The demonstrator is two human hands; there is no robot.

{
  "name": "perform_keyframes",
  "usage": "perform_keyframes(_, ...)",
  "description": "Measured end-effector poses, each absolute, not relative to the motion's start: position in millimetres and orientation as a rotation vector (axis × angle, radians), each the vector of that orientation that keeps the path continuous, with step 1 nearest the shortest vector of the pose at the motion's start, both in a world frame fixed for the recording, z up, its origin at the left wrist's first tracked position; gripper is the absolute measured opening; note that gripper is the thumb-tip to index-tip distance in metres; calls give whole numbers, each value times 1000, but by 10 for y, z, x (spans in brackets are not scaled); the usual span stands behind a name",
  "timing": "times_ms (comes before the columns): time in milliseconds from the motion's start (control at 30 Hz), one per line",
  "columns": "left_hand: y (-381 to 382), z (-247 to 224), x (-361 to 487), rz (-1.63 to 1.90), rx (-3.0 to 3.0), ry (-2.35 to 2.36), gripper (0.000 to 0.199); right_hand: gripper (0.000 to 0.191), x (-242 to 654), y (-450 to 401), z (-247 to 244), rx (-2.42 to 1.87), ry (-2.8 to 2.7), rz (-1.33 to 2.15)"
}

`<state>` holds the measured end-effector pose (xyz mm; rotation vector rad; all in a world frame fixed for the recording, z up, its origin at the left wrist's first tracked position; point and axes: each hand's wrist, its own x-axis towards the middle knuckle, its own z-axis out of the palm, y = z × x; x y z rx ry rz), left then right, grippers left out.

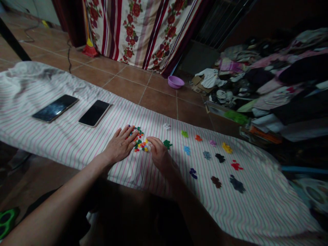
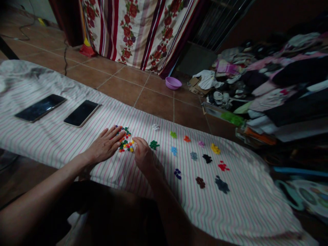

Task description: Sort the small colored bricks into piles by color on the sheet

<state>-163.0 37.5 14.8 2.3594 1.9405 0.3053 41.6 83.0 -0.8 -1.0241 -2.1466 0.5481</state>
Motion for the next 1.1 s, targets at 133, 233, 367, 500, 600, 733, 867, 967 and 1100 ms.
perform_keyframes(133, 417, 138, -1618, 339, 2369, 1867, 52, 32, 424, 817, 73, -1087, -2150, 513)
perform_keyframes(233, 457, 96, -1616, 420, 2374, 1819, 51, 27, 423, 797, 108, -1105, -2176, 502)
perform_keyframes(367, 504, 36, -1620, 544, 2376, 1759, 49, 27, 406, 770, 116, -1106, -2245, 512)
perform_keyframes(500, 533, 3, -1605, 685, 2378, 1730, 45, 30, 391, 756, 121, -1099, -2314, 512)
perform_keyframes(600, 551, -4, -1583, 744, 2359, 1710, 41, 29, 385, 751, 134, -1095, -2364, 503)
perform_keyframes(733, 579, -17, -1566, 801, 2339, 1679, 40, 27, 378, 758, 148, -1112, -2395, 485)
perform_keyframes(867, 604, -45, -1590, 831, 2340, 1650, 40, 25, 376, 786, 138, -1077, -2392, 493)
perform_keyframes(967, 618, -62, -1623, 874, 2351, 1609, 38, 22, 382, 798, 135, -1072, -2382, 500)
perform_keyframes(1100, 623, -76, -1655, 923, 2374, 1556, 37, 21, 394, 790, 148, -1068, -2372, 545)
